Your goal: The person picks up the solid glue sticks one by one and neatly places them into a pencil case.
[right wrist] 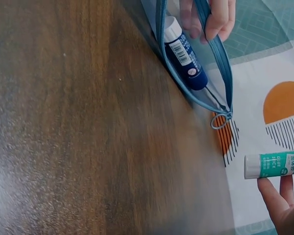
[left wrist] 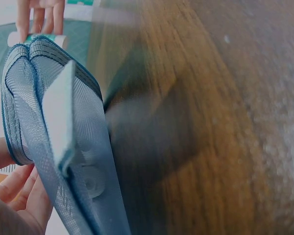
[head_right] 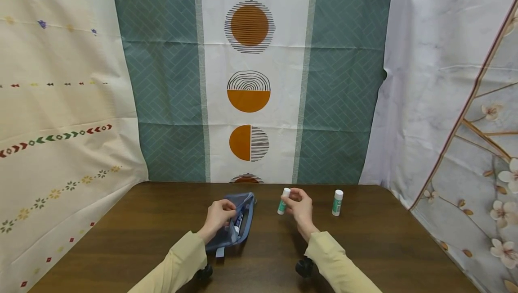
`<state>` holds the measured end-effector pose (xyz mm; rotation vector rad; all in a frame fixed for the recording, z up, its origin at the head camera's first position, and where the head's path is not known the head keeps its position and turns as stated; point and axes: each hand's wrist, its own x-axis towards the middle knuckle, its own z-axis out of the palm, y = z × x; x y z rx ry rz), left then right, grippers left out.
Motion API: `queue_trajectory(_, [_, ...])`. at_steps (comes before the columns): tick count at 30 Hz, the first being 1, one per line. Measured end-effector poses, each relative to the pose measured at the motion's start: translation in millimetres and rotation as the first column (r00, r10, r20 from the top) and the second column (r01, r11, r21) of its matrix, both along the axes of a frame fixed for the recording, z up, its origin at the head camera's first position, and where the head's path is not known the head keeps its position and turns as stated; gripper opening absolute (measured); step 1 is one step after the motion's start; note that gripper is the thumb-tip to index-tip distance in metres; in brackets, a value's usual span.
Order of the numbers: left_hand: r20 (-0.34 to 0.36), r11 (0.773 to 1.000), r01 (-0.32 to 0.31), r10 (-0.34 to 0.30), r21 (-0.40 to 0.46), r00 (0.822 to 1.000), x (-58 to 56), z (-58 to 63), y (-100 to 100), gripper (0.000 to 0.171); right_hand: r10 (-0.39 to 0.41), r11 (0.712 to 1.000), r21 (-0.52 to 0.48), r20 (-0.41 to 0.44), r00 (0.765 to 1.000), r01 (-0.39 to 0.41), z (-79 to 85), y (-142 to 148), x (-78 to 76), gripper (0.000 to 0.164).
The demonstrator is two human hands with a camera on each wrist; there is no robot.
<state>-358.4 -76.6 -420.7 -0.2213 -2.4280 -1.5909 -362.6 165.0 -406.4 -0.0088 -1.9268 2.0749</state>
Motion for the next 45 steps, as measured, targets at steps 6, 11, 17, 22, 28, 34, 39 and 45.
queue_trajectory(6, [-0.004,1.0,0.0,0.0,-0.002,1.0,-0.2,-0.3,0,0.004,0.008,1.0,-0.01,-0.001,1.0,-0.008,0.4,-4,1.4,0.033])
queue_trajectory(11, [-0.007,1.0,-0.002,0.002,0.0,1.0,-0.7,0.0,0,0.005,0.008,1.0,-0.023,-0.011,1.0,-0.008,0.6,-6,-0.2,0.033])
queue_trajectory(17, [-0.004,1.0,0.0,0.0,0.005,1.0,-0.3,0.0,0,0.004,0.021,0.999,-0.033,-0.005,1.0,-0.021,-0.3,-10,-1.6,0.033])
queue_trajectory(22, [0.0,1.0,0.002,-0.002,-0.001,1.0,0.0,-0.3,-1,0.004,0.031,0.999,-0.035,-0.004,1.0,-0.031,0.6,-15,-0.2,0.033])
queue_trajectory(28, [0.001,1.0,-0.003,0.003,-0.01,1.0,-0.8,-0.8,0,0.004,0.03,0.998,-0.048,-0.006,1.0,-0.03,1.2,-18,-0.7,0.032])
queue_trajectory(34, [0.018,1.0,-0.008,0.008,-0.007,1.0,-0.4,-0.2,2,0.005,0.033,0.998,-0.05,-0.009,0.999,-0.034,0.2,-21,-1.3,0.032])
queue_trajectory(39, [0.019,1.0,-0.008,0.008,-0.004,1.0,0.3,0.5,2,0.005,0.043,0.998,-0.046,-0.016,0.999,-0.043,1.2,-25,1.0,0.032])
queue_trajectory(45, [0.017,1.0,-0.007,0.007,-0.005,1.0,0.3,0.1,1,0.004,0.065,0.996,-0.065,-0.023,0.998,-0.066,3.1,-28,3.1,0.034])
